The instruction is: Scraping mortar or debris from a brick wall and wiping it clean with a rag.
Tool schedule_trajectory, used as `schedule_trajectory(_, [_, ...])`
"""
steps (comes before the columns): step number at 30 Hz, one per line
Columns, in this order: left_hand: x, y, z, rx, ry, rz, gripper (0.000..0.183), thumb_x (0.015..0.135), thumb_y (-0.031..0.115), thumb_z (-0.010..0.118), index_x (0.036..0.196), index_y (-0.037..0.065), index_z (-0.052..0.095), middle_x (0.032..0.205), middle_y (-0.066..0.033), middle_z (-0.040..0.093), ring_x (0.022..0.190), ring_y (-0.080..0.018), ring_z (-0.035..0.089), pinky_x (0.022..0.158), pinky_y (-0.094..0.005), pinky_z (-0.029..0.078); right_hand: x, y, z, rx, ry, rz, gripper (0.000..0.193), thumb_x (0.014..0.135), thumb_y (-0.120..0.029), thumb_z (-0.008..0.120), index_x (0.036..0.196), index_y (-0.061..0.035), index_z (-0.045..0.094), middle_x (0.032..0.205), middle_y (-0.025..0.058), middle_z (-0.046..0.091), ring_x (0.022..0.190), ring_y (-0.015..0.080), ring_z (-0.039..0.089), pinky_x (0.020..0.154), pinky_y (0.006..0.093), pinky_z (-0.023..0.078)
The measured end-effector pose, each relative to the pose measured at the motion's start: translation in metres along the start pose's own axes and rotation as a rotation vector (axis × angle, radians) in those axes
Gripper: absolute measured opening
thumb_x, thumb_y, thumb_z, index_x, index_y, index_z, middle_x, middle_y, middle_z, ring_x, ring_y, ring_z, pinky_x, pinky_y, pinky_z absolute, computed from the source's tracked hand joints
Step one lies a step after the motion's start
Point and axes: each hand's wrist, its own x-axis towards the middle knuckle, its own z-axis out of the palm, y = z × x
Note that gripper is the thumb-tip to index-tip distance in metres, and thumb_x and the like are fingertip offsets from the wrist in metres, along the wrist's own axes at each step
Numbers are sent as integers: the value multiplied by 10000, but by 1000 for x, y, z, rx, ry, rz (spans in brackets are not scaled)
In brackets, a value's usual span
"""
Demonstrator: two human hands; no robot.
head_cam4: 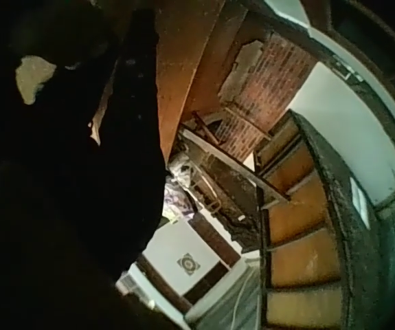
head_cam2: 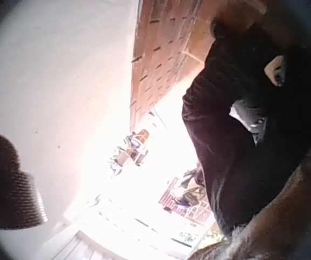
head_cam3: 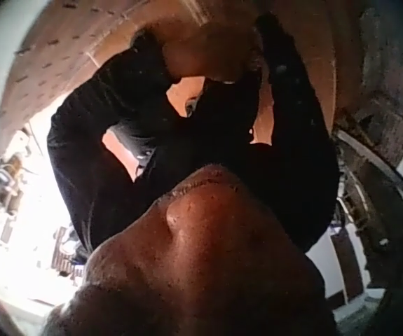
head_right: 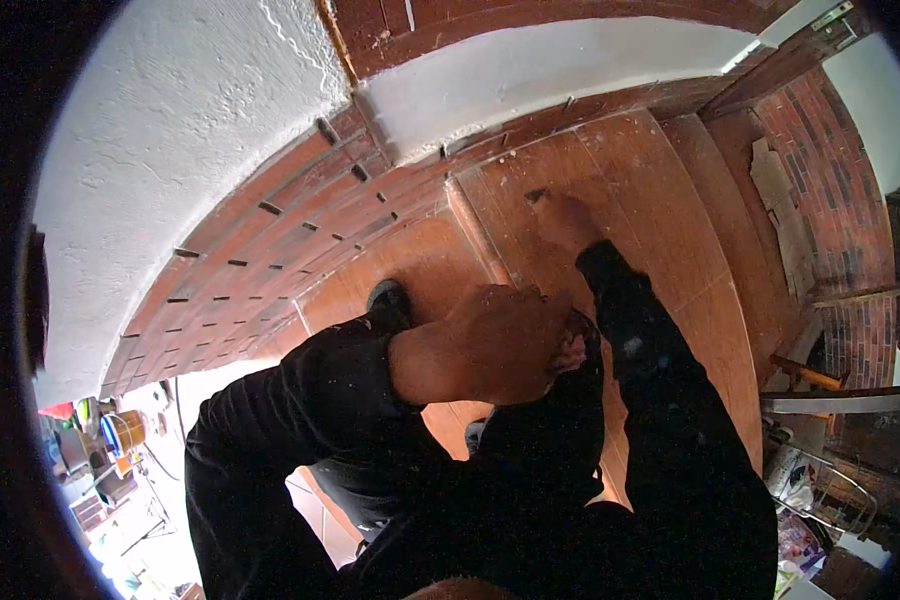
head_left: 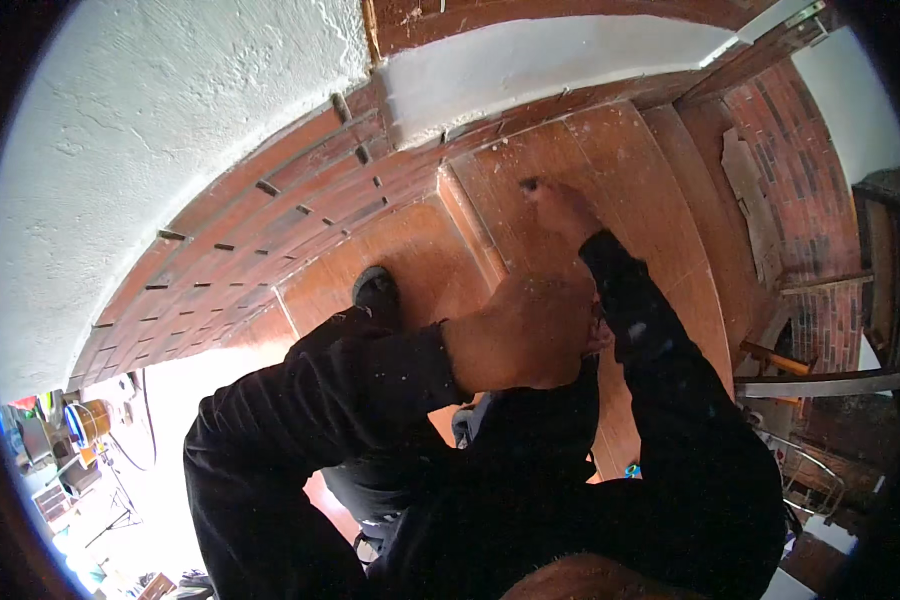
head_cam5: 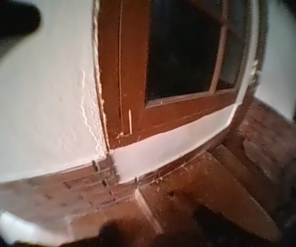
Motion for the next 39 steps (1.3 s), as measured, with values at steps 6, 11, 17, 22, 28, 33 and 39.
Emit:
schedule_trajectory(6, [-3,-3,4,1,5,-92,441,829,189,730,1149,-78,587,936,-267,730,926,-435,743,801,-475,608,-2,1,-1,-35,175,174,228,986,-176,570,1072,7,675,1057,283,710,1016,459,698,849,583,549])
schedule_trajectory(11, [-8,-7,3,-36,0,-70,471,840,224,753,1163,-74,581,950,-264,730,933,-435,743,806,-476,604,17,43,7,-138,142,15,234,989,-174,554,1095,-19,693,1041,263,725,1022,450,703,848,568,560])
schedule_trajectory(17, [-13,-11,2,-48,-29,-53,452,831,206,749,1156,-67,592,943,-243,731,952,-409,739,798,-470,595,35,44,7,-75,-7,110,278,920,-132,586,1145,-26,708,1007,269,730,931,456,719,822,551,580])
schedule_trajectory(22, [-1,-9,-1,11,-94,-71,417,826,171,734,1142,-64,596,950,-223,738,947,-399,744,797,-470,596,73,13,8,-97,224,-171,218,884,-130,606,1018,-19,736,982,270,728,919,445,721,806,557,580])
schedule_trajectory(28, [-2,-9,-7,-52,-34,-32,456,833,176,735,1171,-87,578,972,-227,738,952,-410,742,808,-458,600,97,7,6,-96,232,-62,203,873,-110,599,995,-18,733,1000,253,732,930,437,717,804,547,573])
schedule_trajectory(33, [-13,-9,-9,-65,-67,-112,462,847,181,733,1192,-85,579,1014,-255,725,1019,-410,732,842,-459,597,93,16,-4,-8,156,-58,141,850,-88,621,918,-22,725,1018,216,732,982,415,699,800,541,562])
schedule_trajectory(39, [-7,-9,-3,-80,-14,-94,492,853,188,734,1231,-83,573,1014,-269,724,1027,-409,734,841,-457,601,103,22,-15,-116,184,-150,183,836,-80,645,966,14,733,997,257,706,1022,418,685,834,536,562])
